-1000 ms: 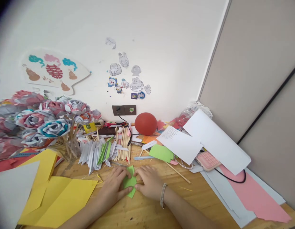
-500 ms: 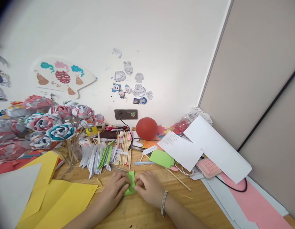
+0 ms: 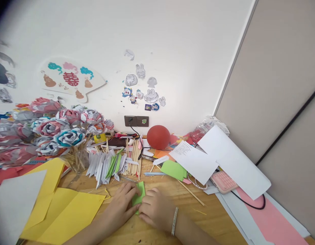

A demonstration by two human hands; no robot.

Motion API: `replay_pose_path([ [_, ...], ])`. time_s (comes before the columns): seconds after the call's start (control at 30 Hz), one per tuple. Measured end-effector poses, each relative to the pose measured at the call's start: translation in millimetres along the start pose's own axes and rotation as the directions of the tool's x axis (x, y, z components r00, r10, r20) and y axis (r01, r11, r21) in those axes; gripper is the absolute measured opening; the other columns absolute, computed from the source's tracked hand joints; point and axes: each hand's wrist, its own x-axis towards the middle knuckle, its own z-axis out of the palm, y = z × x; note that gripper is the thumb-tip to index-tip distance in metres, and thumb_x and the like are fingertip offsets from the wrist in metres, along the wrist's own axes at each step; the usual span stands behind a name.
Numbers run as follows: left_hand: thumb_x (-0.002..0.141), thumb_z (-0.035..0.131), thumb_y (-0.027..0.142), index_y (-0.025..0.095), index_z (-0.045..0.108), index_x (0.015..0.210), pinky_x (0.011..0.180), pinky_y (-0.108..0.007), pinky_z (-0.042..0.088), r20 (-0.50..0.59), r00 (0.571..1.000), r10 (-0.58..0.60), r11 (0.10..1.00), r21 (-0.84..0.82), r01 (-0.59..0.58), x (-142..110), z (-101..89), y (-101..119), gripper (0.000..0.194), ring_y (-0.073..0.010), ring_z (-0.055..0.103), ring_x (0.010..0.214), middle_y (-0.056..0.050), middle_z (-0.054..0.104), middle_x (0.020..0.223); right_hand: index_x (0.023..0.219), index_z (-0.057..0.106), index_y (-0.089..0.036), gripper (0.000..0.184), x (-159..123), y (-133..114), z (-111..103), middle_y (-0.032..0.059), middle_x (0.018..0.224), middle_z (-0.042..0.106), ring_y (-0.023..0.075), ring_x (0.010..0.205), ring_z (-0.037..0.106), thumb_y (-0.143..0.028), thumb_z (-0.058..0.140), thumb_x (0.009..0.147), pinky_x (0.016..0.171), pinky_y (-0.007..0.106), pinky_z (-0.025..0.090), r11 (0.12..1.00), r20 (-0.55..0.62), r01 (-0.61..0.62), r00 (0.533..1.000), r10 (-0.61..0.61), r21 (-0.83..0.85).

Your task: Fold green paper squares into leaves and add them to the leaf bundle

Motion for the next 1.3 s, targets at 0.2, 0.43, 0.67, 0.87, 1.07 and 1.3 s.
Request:
replay_pose_path([
  [0.2, 0.078, 0.056, 0.018, 0.021, 0.056, 0.087, 0.080, -0.035, 0.045, -0.028, 1.000, 0.005, 1.000, 0.004, -0.005, 1.1, 0.4, -1.8, 0.009, -0.0211, 0.052, 0.091, -0.003, 0.057, 0.094, 0.076, 0.057, -0.019, 0.021, -1.0, -1.3, 2.0, 0.0027, 0.071, 0.059, 0.0168, 0.071, 0.046, -0.020, 0.040, 0.088, 0.068, 0.030, 0.037, 0.998, 0.037, 0.035, 0.999, -0.034, -0.042],
  [0.43, 0.078, 0.039, 0.003, 0.021, 0.059, 0.108, 0.094, -0.047, 0.042, -0.068, 0.976, 0.206, 0.970, 0.145, -0.195, 0.6, -0.2, -18.2, 0.039, -0.0269, 0.045, 0.119, -0.008, 0.058, 0.121, 0.073, 0.057, -0.019, 0.027, -10.0, 16.0, -16.9, 0.0041, 0.064, 0.057, 0.0183, 0.063, 0.048, -0.020, 0.036, 0.089, 0.061, 0.031, 0.038, 0.996, 0.007, -0.062, 0.998, 0.063, -0.069],
  [0.67, 0.084, 0.041, 0.008, 0.024, 0.058, 0.105, 0.090, -0.043, 0.046, -0.063, 0.908, 0.415, 0.896, 0.199, -0.396, -1.2, -7.7, -10.6, 0.032, -0.0238, 0.057, 0.102, -0.006, 0.067, 0.094, 0.077, 0.056, -0.019, 0.014, -15.7, 33.0, -36.8, 0.0018, 0.073, 0.059, 0.0171, 0.071, 0.055, -0.019, 0.044, 0.085, 0.066, 0.028, 0.042, 0.879, -0.087, -0.338, 0.918, 0.386, 0.336],
  [0.87, 0.073, 0.038, 0.002, 0.023, 0.050, 0.117, 0.095, -0.047, 0.041, -0.154, 0.941, 0.300, 0.950, 0.135, -0.281, -6.4, -11.2, -10.3, 0.051, -0.0276, 0.045, 0.118, -0.011, 0.053, 0.125, 0.067, 0.057, -0.019, 0.012, -14.9, 29.8, -44.5, -0.0004, 0.068, 0.060, 0.0157, 0.066, 0.055, -0.022, 0.053, 0.077, 0.065, 0.027, 0.042, 0.736, -0.038, -0.382, 0.875, 0.483, 0.559],
  [1.07, 0.076, 0.035, 0.003, 0.026, 0.057, 0.104, 0.076, -0.029, 0.050, 0.054, 0.988, 0.145, 0.954, -0.273, -0.125, -3.3, -16.0, -2.3, 0.043, -0.0159, 0.060, 0.085, -0.002, 0.065, 0.092, 0.070, 0.057, -0.018, 0.015, -13.4, 30.9, -41.9, 0.0004, 0.070, 0.061, 0.0164, 0.068, 0.056, -0.027, 0.051, 0.080, 0.066, 0.028, 0.043, 0.715, -0.078, -0.385, 0.850, 0.521, 0.584],
  [1.3, 0.080, 0.047, 0.009, 0.027, 0.067, 0.087, 0.073, -0.027, 0.046, 0.148, 0.936, 0.318, 0.933, -0.227, -0.281, -0.1, -13.4, 9.1, 0.028, -0.0167, 0.059, 0.083, -0.002, 0.064, 0.083, 0.086, 0.061, -0.019, 0.013, -8.8, 27.7, -28.1, 0.0036, 0.085, 0.065, 0.0192, 0.082, 0.058, -0.029, 0.053, 0.081, 0.076, 0.031, 0.045, 0.720, -0.118, -0.351, 0.850, 0.513, 0.599],
])
